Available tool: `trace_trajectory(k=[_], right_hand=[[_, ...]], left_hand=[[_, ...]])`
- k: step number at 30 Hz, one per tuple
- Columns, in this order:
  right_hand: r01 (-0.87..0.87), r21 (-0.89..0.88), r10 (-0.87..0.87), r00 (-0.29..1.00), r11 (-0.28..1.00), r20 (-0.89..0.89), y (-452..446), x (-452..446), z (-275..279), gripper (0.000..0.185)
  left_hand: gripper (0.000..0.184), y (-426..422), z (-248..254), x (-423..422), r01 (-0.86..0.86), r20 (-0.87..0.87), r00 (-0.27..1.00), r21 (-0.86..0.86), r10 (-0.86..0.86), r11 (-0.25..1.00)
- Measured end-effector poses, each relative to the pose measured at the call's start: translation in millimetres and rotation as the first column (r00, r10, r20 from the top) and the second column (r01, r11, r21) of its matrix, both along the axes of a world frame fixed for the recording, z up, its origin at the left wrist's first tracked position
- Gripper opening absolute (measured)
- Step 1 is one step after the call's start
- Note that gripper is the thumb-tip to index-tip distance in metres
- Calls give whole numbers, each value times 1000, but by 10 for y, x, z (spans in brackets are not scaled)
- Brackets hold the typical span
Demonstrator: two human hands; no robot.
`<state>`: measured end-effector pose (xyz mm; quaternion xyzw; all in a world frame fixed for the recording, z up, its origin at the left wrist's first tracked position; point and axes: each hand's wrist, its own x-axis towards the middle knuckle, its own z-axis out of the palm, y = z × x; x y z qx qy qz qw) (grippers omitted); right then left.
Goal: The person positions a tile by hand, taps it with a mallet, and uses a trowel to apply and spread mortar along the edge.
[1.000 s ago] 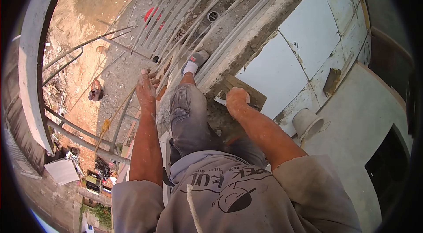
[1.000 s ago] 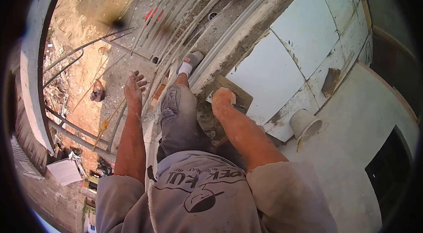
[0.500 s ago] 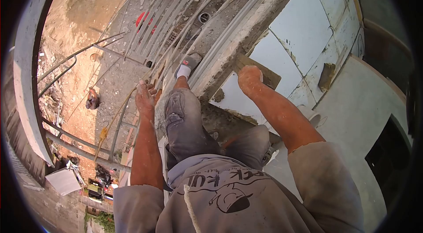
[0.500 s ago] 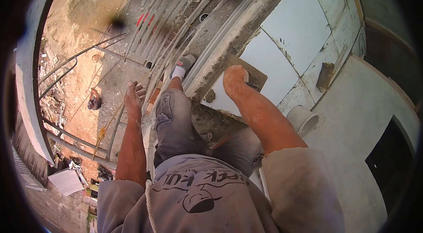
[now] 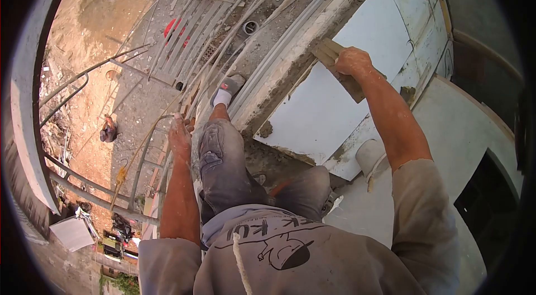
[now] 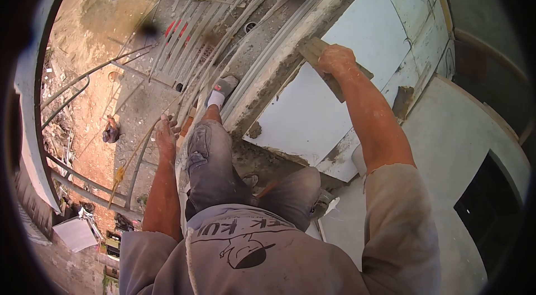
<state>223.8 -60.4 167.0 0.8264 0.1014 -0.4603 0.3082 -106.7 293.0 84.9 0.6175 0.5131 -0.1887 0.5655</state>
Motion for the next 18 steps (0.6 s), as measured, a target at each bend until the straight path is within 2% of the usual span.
trace_trajectory(k=[1,5,7,14,16,17,18], right_hand=[[75,-42,-75,997,996,2,15,60,-7,33],[164,-20,-164,986,986,23,12,225,-12,35],[270,-36,-270,963,962,9,60,283,30,37],[301,-44,-303,952,953,-47,9,165,-1,39],[196,-23,-198,975,980,-98,-45,21,-121,39],[120,6,-119,990,993,-71,-136,-71,-253,36],[120,5,-119,990,993,-69,-147,-142,-273,36]], left_hand=[[76,-25,11,27,-1,1,1000,2,1,1000],[75,-72,5,117,14,33,999,-22,-14,1000],[75,-71,-32,127,20,45,999,-36,-18,999],[74,24,-103,83,50,16,999,9,-50,999],[73,30,-87,112,60,21,998,12,-60,998],[73,24,-68,130,46,14,999,11,-46,999],[73,18,-52,141,32,4,999,8,-32,999]])
